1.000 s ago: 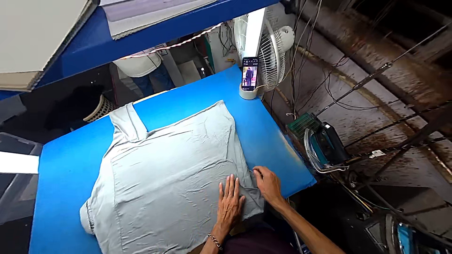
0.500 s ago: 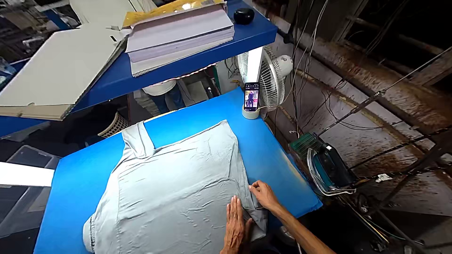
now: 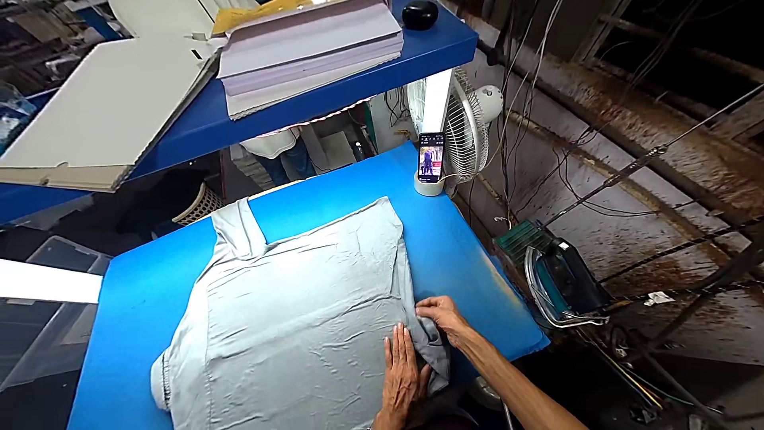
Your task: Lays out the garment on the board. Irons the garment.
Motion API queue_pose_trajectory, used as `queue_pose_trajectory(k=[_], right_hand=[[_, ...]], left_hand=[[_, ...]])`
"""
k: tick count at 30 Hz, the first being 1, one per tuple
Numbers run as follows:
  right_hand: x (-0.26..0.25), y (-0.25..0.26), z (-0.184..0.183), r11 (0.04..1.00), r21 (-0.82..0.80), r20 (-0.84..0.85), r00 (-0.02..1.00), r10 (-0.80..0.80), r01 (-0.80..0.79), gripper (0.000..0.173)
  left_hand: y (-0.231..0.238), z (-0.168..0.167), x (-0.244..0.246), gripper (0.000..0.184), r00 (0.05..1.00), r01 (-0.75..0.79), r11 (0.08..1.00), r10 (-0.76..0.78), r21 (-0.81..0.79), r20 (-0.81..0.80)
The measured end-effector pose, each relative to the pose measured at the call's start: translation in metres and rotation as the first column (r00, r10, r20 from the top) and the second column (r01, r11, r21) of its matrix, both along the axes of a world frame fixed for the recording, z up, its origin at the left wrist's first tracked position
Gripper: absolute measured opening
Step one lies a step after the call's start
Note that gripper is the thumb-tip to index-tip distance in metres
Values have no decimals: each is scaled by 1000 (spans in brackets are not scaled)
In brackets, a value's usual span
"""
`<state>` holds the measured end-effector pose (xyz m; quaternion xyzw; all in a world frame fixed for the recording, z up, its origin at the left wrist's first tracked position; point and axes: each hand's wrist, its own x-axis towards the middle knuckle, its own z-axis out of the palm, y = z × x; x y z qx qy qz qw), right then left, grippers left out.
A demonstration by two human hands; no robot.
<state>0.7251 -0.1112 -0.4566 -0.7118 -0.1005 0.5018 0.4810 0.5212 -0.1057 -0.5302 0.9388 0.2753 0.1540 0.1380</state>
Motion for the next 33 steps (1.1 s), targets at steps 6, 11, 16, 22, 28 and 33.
queue_pose_trajectory(k=[6, 11, 16, 22, 28, 33], right_hand=[[-2, -12, -1, 986, 170, 586, 804, -98, -3, 17], [2, 5, -23, 990, -48, 234, 965, -115, 129, 48], [15, 22, -13, 961, 185, 341, 904, -259, 206, 37], [19, 25, -21, 972, 150, 231, 950, -212, 181, 43], [44, 65, -20, 995, 23, 321, 942, -99, 97, 39], [51, 67, -23, 998, -50, 741, 669, 53, -23, 16]], left_hand=[[-1, 2, -1, 79, 997, 73, 997, -73, 25, -12], [-3, 4, -2, 67, 954, 291, 957, -291, -3, -75], [-1, 3, -3, 63, 924, 378, 925, -379, -27, -55], [-1, 1, -4, 62, 904, 422, 906, -424, -36, -52], [-1, 2, -3, 63, 901, 426, 904, -428, -45, -71], [-1, -2, -3, 62, 906, 418, 907, -420, -41, -52]])
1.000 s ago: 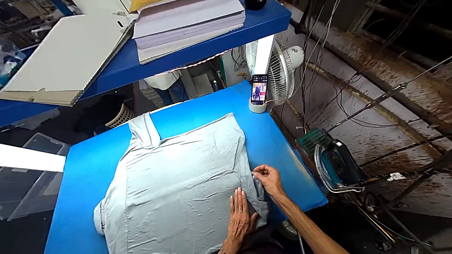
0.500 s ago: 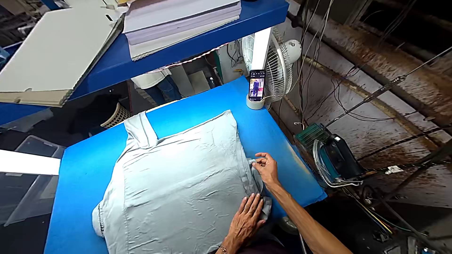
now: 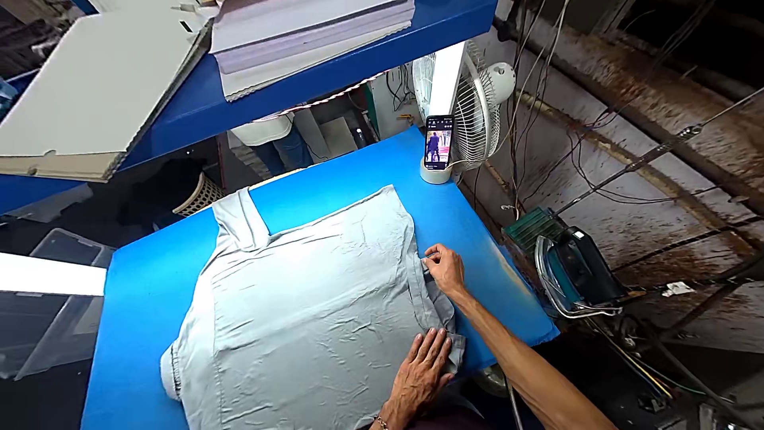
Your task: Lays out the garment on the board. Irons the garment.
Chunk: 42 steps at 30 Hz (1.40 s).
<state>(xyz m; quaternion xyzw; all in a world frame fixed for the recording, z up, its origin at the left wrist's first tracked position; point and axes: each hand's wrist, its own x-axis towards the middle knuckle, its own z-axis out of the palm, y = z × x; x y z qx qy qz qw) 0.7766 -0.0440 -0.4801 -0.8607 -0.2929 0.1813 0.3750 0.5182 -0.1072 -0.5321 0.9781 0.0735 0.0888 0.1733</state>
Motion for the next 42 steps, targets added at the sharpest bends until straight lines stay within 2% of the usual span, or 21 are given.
queue_pose_trajectory(k=[2, 4, 6, 8, 10, 12, 14, 16, 18, 20, 21, 24, 25, 27, 29, 32, 34, 36, 38, 39, 42], right_hand=[[-10, 0, -6, 999, -1, 154, 987, 42, -42, 14], [-19, -3, -12, 996, 9, 281, 956, 83, -89, 12], [-19, -1, -18, 997, 12, 288, 955, 66, -72, 13], [-15, 1, -21, 999, 15, 222, 974, 36, -40, 16], [-8, 6, -17, 1000, 8, 129, 992, -6, 5, 19], [0, 15, -11, 998, -5, 77, 995, -59, 60, 19], [9, 31, -3, 997, -53, 25, 998, -55, 57, 22], [18, 51, 6, 994, -108, -91, 996, 5, -15, 25], [19, 59, 17, 993, 17, -234, 966, 115, -114, 24], [23, 67, 24, 965, 193, -332, 914, 234, -177, 30], [27, 72, 21, 959, 231, -352, 904, 241, -165, 33], [50, 88, 5, 995, 94, -226, 974, 2, 20, 25], [57, 94, 3, 998, 33, -181, 983, -38, 45, 21], [63, 107, 1, 995, -97, -105, 994, -4, -6, 29], [58, 122, 3, 979, -192, -39, 997, 68, -74, 36], [51, 137, 2, 963, -237, -29, 992, 125, -128, 27], [52, 140, 3, 975, -183, -87, 990, 112, -127, 22], [55, 139, -1, 993, -35, -242, 965, 99, -111, 21], [56, 133, -6, 987, 122, -447, 883, 145, -100, 20], [56, 128, -8, 984, 149, -503, 849, 163, -101, 22], [60, 112, -20, 971, 179, -461, 859, 222, -155, 17]], left_hand=[[3, 0, 0, 61, 1000, 19, 998, -17, -58, 26], [10, 8, 1, 58, 998, 42, 980, -31, -197, 54], [24, 28, 11, 48, 995, -1, 905, 43, -425, 88], [46, 55, 32, 38, 973, -155, 799, 226, -580, 52], [78, 75, 62, 33, 918, -335, 730, 396, -596, -30], [114, 81, 94, 34, 850, -474, 636, 511, -609, -127], [145, 78, 123, 40, 804, -527, 566, 574, -633, -156], [169, 75, 147, 49, 789, -556, 542, 584, -630, -194], [182, 79, 159, 52, 778, -583, 497, 570, -643, -265], [192, 82, 163, 41, 736, -617, 427, 611, -662, -291], [198, 79, 164, 34, 710, -634, 400, 640, -661, -293], [215, 71, 166, 26, 702, -627, 348, 640, -697, -312], [221, 70, 167, 26, 734, -592, 357, 610, -722, -299], [233, 73, 168, 25, 798, -515, 423, 554, -745, -237], [252, 76, 172, 29, 828, -496, 566, 537, -659, -163], [298, 65, 189, 54, 911, -408, 796, 386, -448, -144], [322, 58, 204, 61, 940, -327, 873, 263, -362, -216], [337, 58, 212, 67, 945, -265, 916, 185, -302, -269], [353, 46, 219, 68, 943, -226, 934, 139, -277, -301], [359, 40, 221, 68, 940, -212, 940, 121, -268, -319], [371, 35, 223, 67, 936, -196, 947, 103, -255, -336]])
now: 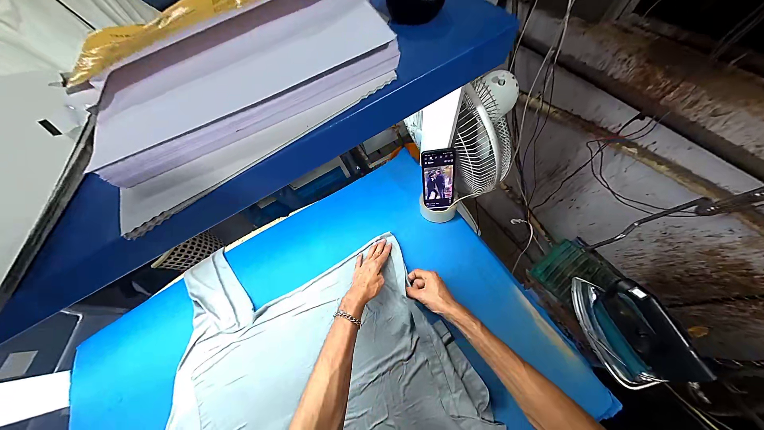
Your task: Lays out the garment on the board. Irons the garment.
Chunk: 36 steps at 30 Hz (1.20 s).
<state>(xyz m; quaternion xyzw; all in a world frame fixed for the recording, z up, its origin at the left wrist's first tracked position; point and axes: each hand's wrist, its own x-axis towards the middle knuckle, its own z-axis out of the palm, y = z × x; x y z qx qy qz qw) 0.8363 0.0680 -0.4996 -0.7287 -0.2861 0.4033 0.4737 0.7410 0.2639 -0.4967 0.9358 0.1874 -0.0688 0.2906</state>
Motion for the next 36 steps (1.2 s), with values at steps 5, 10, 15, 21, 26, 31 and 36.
queue_pose_trajectory(k=[5, 10, 15, 21, 26, 31, 36], right_hand=[[11, -24, 0, 993, 14, 26, 992, 121, -121, 15], [9, -42, 17, 993, 34, -228, 966, 119, -114, 11], [4, -54, 2, 982, -52, 44, 982, 182, -180, 11], [1, -55, 13, 959, -137, 248, 928, 276, -249, 6], [-2, -52, 34, 973, 190, 131, 985, 111, -135, 9], [-11, -53, 25, 983, 28, 141, 975, 174, -179, 10], [-14, -70, 14, 905, -305, 125, 930, 346, -296, 12]], left_hand=[[0, -6, 1, 65, 1000, -2, 1000, 2, 28, 6], [1, -6, 1, 62, 1000, -15, 1000, 15, 16, -3], [0, -4, 4, 60, 1000, -24, 1000, 24, 1, -11], [2, -2, 4, 60, 1000, -12, 1000, 12, -20, -13], [4, 0, 4, 60, 1000, 3, 999, -4, -32, -30], [5, 0, 5, 60, 999, 12, 1000, -13, -22, -37], [5, -3, 6, 61, 999, 14, 1000, -14, -5, -37]])
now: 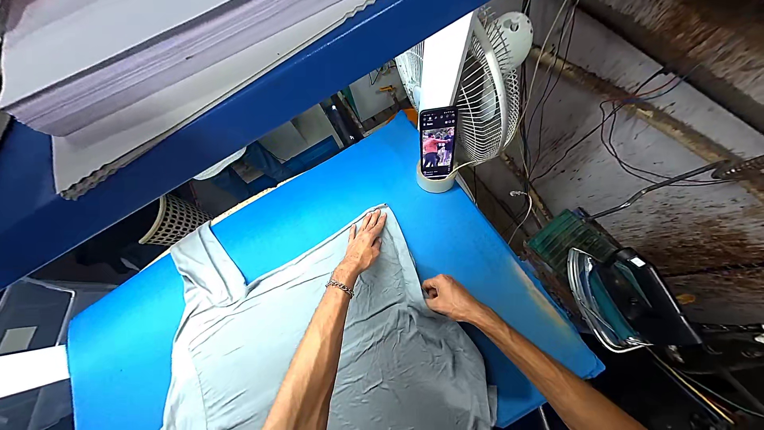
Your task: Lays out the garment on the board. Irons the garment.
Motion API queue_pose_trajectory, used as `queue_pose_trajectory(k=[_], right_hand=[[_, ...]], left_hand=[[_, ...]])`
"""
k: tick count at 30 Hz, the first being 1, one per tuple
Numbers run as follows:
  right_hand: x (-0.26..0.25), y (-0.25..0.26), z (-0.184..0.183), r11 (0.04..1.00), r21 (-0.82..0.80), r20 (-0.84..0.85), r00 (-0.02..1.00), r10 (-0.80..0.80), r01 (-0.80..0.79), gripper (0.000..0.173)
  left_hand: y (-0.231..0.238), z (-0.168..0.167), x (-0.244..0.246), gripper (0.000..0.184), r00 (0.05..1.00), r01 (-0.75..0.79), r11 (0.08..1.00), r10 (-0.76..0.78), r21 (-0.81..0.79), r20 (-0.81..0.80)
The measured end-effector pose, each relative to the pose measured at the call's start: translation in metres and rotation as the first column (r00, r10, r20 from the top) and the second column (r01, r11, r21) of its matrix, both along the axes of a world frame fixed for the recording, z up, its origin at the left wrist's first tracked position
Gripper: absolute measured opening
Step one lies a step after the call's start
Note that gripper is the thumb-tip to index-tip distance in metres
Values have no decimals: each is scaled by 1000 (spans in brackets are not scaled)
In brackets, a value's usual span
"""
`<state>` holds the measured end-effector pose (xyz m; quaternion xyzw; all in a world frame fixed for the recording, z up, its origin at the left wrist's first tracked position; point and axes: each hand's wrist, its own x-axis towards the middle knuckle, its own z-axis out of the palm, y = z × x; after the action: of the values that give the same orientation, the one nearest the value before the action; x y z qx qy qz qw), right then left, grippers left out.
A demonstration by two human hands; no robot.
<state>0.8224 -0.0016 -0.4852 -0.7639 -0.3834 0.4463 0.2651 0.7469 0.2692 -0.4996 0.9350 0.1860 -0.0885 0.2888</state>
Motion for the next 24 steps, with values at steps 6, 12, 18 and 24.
queue_pose_trajectory(k=[6, 12, 18, 24], right_hand=[[-6, -27, 4, 964, -123, 193, 958, -211, 237, 8], [-39, -51, 5, 928, 14, 361, 864, -351, 371, 39], [-43, -71, -4, 955, 10, 353, 892, -282, 298, 25], [-29, -98, -10, 918, 27, 501, 789, -355, 395, 28]], left_hand=[[-5, -2, 0, 62, 999, 3, 996, 0, 84, -37], [-2, -4, 8, 66, 997, 16, 982, -1, 189, -83], [9, -17, 12, 65, 1000, 0, 965, 7, 261, -26], [17, -33, 28, 62, 997, -63, 936, 46, 346, 59]])
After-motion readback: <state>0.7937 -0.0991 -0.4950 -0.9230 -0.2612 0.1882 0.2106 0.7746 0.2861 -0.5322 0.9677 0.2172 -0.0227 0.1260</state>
